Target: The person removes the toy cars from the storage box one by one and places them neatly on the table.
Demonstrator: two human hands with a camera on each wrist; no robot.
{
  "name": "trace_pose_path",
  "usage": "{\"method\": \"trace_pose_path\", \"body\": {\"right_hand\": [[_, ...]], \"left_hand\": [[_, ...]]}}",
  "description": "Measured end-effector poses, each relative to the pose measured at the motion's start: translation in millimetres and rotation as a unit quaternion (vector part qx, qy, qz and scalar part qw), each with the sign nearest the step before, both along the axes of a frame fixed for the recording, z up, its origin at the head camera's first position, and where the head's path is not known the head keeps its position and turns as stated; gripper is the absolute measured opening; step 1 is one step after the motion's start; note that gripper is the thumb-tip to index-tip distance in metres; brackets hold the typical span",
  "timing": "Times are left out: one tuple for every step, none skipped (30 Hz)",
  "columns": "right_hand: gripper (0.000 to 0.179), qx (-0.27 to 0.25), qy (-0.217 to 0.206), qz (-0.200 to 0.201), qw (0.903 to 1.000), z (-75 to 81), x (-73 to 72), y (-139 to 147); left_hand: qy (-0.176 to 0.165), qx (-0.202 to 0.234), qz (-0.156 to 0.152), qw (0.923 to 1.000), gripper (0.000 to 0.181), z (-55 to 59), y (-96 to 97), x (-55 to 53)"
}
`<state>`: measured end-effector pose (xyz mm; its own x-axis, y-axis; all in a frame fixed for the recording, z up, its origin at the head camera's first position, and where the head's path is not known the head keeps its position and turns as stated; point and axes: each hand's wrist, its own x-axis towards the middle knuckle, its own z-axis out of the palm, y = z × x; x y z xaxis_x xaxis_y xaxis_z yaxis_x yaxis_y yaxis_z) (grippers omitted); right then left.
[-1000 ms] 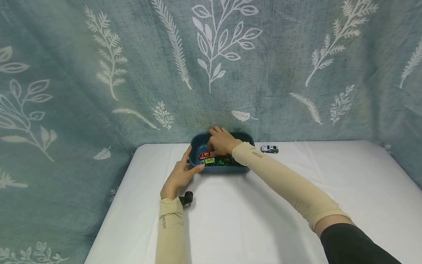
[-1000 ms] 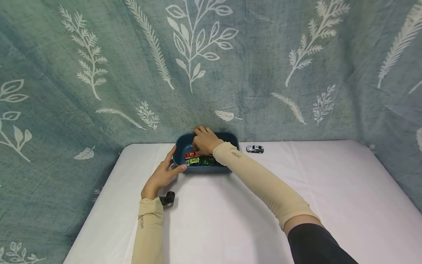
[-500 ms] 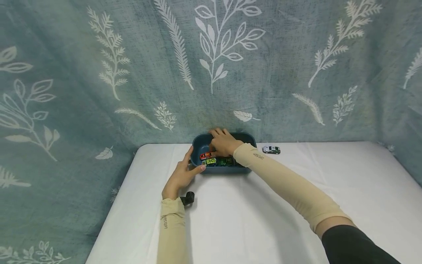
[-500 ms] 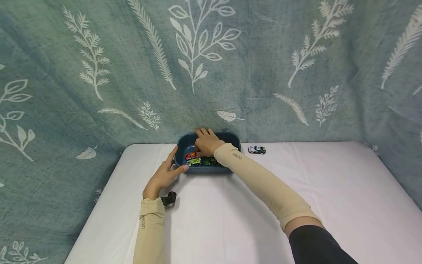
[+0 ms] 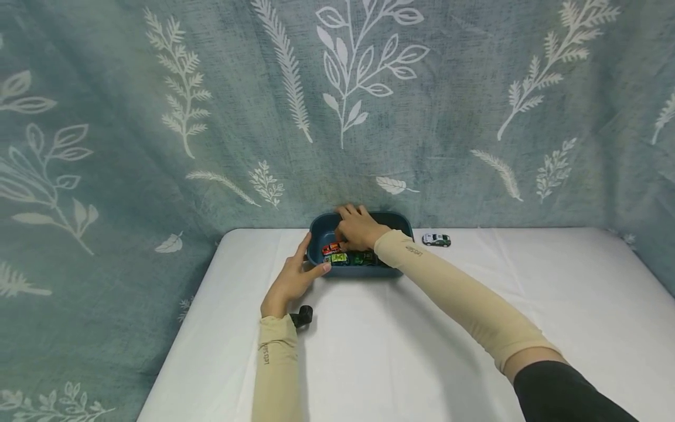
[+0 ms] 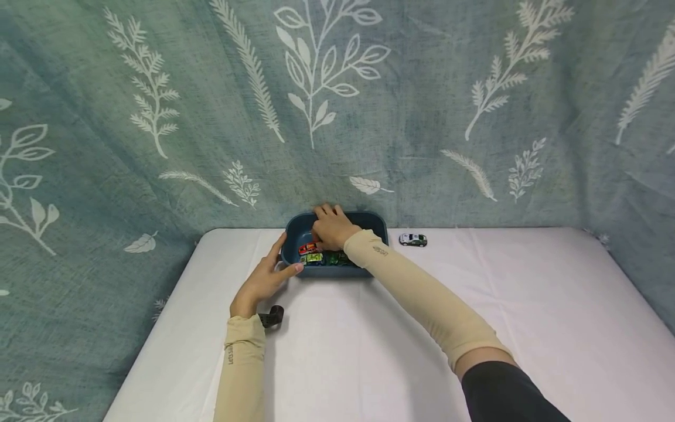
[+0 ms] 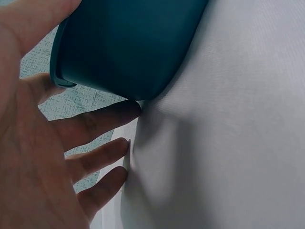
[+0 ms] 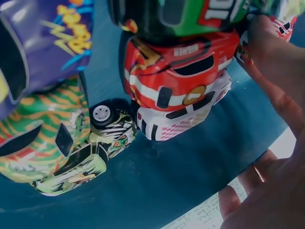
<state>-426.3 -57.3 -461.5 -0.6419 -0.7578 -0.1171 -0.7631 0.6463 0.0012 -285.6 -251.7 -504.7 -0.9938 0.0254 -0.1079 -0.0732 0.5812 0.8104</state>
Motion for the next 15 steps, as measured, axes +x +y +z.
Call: {"method": "trace_pose_path", "body": {"right_hand": [[0.017, 0.001, 0.002, -0.001, 1.0, -0.6, 0.0, 0.1], [0.017, 0.004, 0.005, -0.002, 1.0, -1.2, 0.0, 0.3], [0.017, 0.006, 0.007, -0.002, 1.0, -1.5, 0.2, 0.5], [0.018, 0.007, 0.006, -0.004, 0.9999, -1.7, 0.2, 0.8], [0.019, 0.008, 0.005, -0.003, 1.0, -1.7, 0.2, 1.1], [0.019, 0.009, 0.002, -0.003, 1.0, -1.6, 0.1, 1.5], [0.02, 0.009, -0.001, -0.003, 1.0, -1.4, 0.0, 2.0], [0.021, 0.009, -0.005, -0.002, 0.9999, -0.7, -0.2, 2.6], [0.021, 0.007, -0.01, 0.0, 0.9999, 0.2, -0.3, 3.1], [0.021, 0.004, -0.015, 0.0, 0.9999, 1.2, -0.6, 3.7], [0.02, 0.001, -0.02, 0.001, 0.9998, 2.5, -0.8, 4.1], [0.017, -0.001, -0.025, 0.002, 0.9997, 3.8, -1.2, 4.6], [0.015, -0.005, -0.028, 0.003, 0.9996, 5.4, -1.5, 4.7], [0.012, -0.008, -0.029, 0.005, 0.9995, 7.2, -1.6, 4.7], [0.01, -0.012, -0.029, 0.007, 0.9995, 9.3, -1.9, 4.6]], "left_hand": [[0.002, -0.001, -0.001, 1.0, 0.098, 0.3, 0.6, 0.4], [0.004, -0.001, -0.001, 1.0, 0.098, 0.4, 1.1, 0.7], [0.004, -0.001, -0.001, 1.0, 0.098, 0.4, 1.4, 0.9], [0.005, -0.002, -0.001, 1.0, 0.098, 0.5, 1.7, 1.3], [0.005, -0.002, 0.0, 1.0, 0.097, 0.6, 2.1, 1.7], [0.005, -0.002, 0.0, 1.0, 0.097, 1.0, 2.5, 2.1], [0.005, -0.002, 0.001, 1.0, 0.097, 1.2, 2.7, 2.3], [0.005, -0.001, 0.002, 1.0, 0.096, 1.5, 2.9, 2.4], [0.004, -0.001, 0.003, 1.0, 0.096, 1.6, 2.9, 2.5], [0.004, -0.001, 0.003, 1.0, 0.096, 2.0, 2.9, 2.5], [0.004, -0.001, 0.003, 1.0, 0.096, 2.2, 2.8, 2.4], [0.005, -0.002, 0.002, 1.0, 0.096, 2.3, 2.5, 2.3], [0.006, -0.005, 0.001, 1.0, 0.096, 1.9, 1.7, 1.7], [0.007, -0.006, 0.0, 1.0, 0.097, 2.1, 1.2, 1.4], [0.007, -0.007, -0.001, 0.9999, 0.097, 2.1, 0.5, 1.1]]}}
